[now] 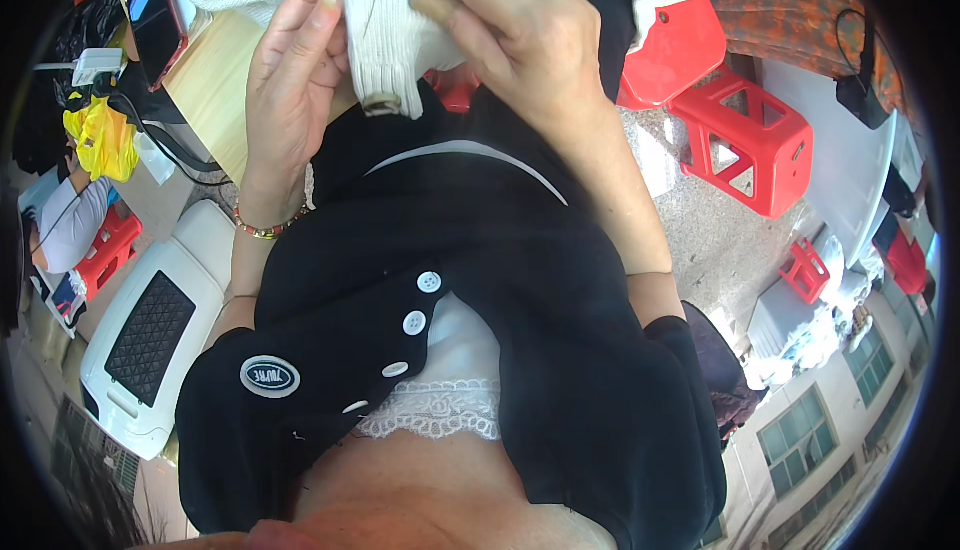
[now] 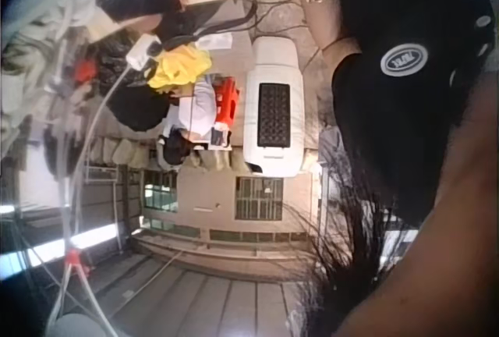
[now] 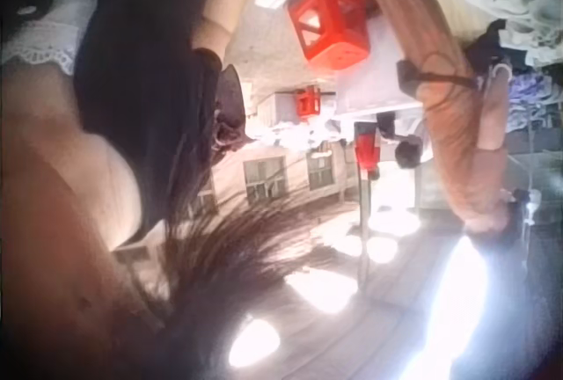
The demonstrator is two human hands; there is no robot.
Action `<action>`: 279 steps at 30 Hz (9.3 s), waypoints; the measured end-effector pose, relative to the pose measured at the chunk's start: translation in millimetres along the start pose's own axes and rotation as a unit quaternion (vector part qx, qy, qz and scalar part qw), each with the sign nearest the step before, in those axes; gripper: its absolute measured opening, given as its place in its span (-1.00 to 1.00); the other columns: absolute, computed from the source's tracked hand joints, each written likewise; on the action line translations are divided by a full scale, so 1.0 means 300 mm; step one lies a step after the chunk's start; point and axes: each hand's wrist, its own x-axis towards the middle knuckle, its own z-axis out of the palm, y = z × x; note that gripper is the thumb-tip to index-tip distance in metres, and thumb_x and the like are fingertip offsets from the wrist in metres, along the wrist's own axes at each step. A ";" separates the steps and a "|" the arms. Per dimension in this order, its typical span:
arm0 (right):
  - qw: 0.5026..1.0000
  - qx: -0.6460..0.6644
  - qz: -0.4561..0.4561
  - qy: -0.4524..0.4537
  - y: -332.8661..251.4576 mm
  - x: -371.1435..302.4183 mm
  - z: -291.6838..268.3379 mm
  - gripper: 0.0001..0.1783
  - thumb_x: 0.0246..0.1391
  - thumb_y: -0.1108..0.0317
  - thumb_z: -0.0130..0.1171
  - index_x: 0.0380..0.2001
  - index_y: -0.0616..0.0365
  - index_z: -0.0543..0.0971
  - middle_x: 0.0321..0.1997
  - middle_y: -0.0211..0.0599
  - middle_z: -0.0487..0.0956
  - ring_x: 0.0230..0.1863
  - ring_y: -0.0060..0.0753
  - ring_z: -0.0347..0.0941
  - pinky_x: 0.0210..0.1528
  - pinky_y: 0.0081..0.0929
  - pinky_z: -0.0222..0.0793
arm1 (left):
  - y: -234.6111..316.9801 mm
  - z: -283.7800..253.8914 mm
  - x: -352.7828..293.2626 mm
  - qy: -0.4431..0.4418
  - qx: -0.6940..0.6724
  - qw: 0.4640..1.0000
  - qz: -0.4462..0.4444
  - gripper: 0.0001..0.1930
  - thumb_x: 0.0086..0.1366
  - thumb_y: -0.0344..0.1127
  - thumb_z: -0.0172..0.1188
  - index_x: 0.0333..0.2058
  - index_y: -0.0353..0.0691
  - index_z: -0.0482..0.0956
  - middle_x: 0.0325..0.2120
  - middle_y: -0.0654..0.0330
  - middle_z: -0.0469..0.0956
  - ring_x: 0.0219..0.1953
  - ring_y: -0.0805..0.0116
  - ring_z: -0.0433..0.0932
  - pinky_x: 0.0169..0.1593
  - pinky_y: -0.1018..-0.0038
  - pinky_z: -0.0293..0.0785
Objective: The person trims threads and removes buttons from a knitted sweater using thread snips, stacks it onto a pile of garments on the table, and then cuts buttons and loose threads from another sweater.
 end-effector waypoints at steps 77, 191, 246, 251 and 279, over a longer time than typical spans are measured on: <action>0.974 0.189 0.062 -0.108 -0.042 -0.022 -0.056 -0.65 -0.06 0.51 0.30 -0.12 0.28 0.63 -0.41 -0.36 0.50 -0.36 -0.56 0.41 -0.30 -0.65 0.28 | 0.008 0.010 -0.045 0.062 0.165 0.980 0.095 -0.76 0.36 -0.32 0.12 -0.09 -0.29 0.62 -0.67 0.54 0.25 -0.63 0.80 0.09 -0.57 0.72 -0.09; 0.796 0.532 0.199 0.206 0.237 -0.130 -0.348 -0.66 0.13 0.44 0.17 -0.11 0.55 0.50 -0.11 -0.07 0.58 -0.12 -0.32 0.53 0.02 -0.40 0.39 | 0.139 0.181 0.148 -0.201 0.319 0.915 -0.140 -0.75 0.27 -0.36 0.17 -0.15 -0.43 0.54 -0.35 0.24 0.58 -0.36 0.56 0.55 -0.27 0.57 0.47; 0.826 0.510 0.168 0.172 0.243 -0.136 -0.349 -0.79 0.13 0.35 0.21 -0.22 0.25 0.55 -0.34 -0.38 0.58 -0.33 -0.60 0.49 -0.27 -0.62 0.36 | 0.133 0.227 0.293 -0.257 0.513 0.810 0.122 -0.76 0.27 -0.37 0.18 -0.12 -0.36 0.55 -0.30 0.28 0.57 -0.24 0.58 0.49 -0.11 0.61 0.41; 0.752 0.590 0.170 0.239 0.324 -0.177 -0.433 -0.72 0.20 0.27 0.15 -0.16 0.27 0.53 -0.19 -0.28 0.60 -0.11 -0.46 0.51 0.03 -0.40 0.37 | 0.150 0.234 0.307 -0.245 0.506 0.826 0.022 -0.75 0.27 -0.36 0.17 -0.13 -0.37 0.54 -0.29 0.29 0.57 -0.22 0.59 0.48 -0.09 0.61 0.38; 0.939 0.195 0.252 0.133 0.301 -0.137 -0.129 -0.57 0.05 0.42 0.27 0.02 0.22 0.49 -0.39 -0.57 0.41 -0.37 -0.76 0.29 -0.33 -0.77 0.20 | 0.176 -0.079 0.196 -0.151 0.368 0.908 -0.134 -0.69 0.30 -0.34 0.15 0.00 -0.28 0.54 -0.28 0.32 0.58 -0.23 0.64 0.48 -0.10 0.67 0.35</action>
